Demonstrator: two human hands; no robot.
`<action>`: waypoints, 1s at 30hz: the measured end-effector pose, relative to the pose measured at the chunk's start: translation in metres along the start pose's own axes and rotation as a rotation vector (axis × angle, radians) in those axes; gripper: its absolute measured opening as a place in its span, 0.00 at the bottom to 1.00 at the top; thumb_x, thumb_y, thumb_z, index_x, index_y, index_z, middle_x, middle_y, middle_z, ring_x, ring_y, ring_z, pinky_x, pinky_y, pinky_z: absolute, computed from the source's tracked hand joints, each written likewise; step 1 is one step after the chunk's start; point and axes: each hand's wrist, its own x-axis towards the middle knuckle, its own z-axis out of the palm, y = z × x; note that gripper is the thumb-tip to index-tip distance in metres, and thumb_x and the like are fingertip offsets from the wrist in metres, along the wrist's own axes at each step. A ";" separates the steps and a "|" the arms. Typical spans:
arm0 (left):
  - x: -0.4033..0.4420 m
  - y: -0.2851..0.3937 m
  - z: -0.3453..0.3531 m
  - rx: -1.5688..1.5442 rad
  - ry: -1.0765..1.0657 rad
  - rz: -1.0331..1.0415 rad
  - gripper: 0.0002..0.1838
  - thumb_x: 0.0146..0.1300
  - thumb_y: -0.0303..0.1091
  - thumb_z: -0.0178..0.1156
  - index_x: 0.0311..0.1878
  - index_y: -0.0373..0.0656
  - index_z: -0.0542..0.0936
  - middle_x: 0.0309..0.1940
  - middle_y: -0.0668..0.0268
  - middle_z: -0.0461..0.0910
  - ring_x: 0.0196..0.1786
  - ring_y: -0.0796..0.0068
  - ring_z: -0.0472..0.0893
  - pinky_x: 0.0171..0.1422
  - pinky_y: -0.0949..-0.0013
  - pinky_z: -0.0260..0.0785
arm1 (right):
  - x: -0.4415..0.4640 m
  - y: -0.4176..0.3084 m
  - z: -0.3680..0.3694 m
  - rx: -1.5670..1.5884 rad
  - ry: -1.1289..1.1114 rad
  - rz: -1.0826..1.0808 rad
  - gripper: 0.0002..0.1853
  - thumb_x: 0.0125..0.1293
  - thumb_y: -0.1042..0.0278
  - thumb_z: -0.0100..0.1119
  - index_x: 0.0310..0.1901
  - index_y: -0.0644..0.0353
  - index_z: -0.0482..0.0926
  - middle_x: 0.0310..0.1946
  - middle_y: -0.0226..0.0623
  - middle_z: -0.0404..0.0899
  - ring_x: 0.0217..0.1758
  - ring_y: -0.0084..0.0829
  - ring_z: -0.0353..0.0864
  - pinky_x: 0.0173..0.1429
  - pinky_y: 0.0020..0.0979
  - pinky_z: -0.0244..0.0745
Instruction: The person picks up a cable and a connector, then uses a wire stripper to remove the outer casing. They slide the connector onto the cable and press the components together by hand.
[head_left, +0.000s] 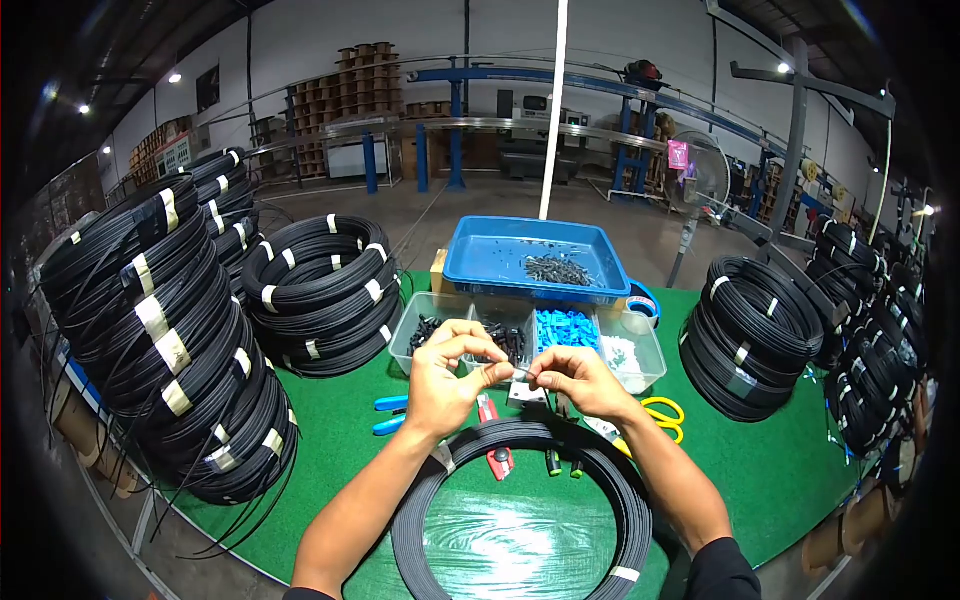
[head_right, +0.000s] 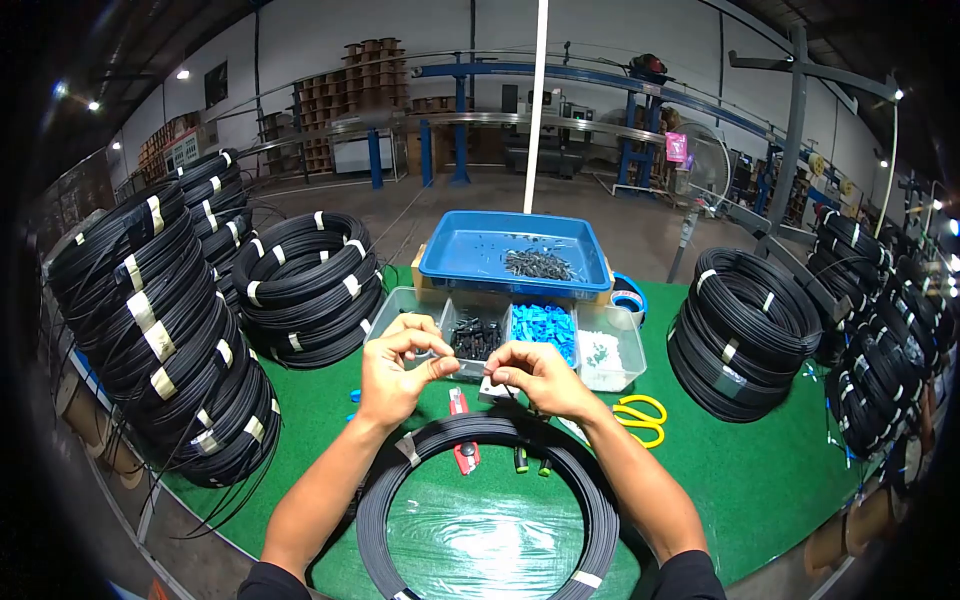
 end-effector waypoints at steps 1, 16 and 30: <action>-0.001 -0.001 0.001 -0.017 -0.019 0.021 0.10 0.49 0.27 0.78 0.35 0.41 0.88 0.39 0.66 0.81 0.47 0.73 0.78 0.54 0.69 0.70 | -0.001 -0.008 0.003 0.047 -0.003 -0.025 0.06 0.71 0.75 0.61 0.45 0.66 0.81 0.38 0.31 0.83 0.40 0.22 0.82 0.49 0.27 0.78; -0.008 0.023 0.014 0.066 -0.133 0.149 0.23 0.42 0.32 0.81 0.45 0.44 0.87 0.44 0.65 0.80 0.51 0.69 0.77 0.61 0.65 0.68 | -0.049 -0.062 0.012 -0.247 0.207 -0.296 0.05 0.66 0.78 0.65 0.42 0.63 0.86 0.35 0.32 0.81 0.34 0.20 0.79 0.37 0.23 0.71; 0.005 0.039 -0.008 0.312 -0.253 0.417 0.16 0.45 0.29 0.70 0.40 0.40 0.84 0.35 0.60 0.85 0.38 0.64 0.83 0.49 0.65 0.71 | -0.059 -0.072 0.016 -0.568 0.271 -0.394 0.07 0.59 0.75 0.70 0.40 0.61 0.89 0.29 0.31 0.80 0.27 0.19 0.76 0.29 0.23 0.68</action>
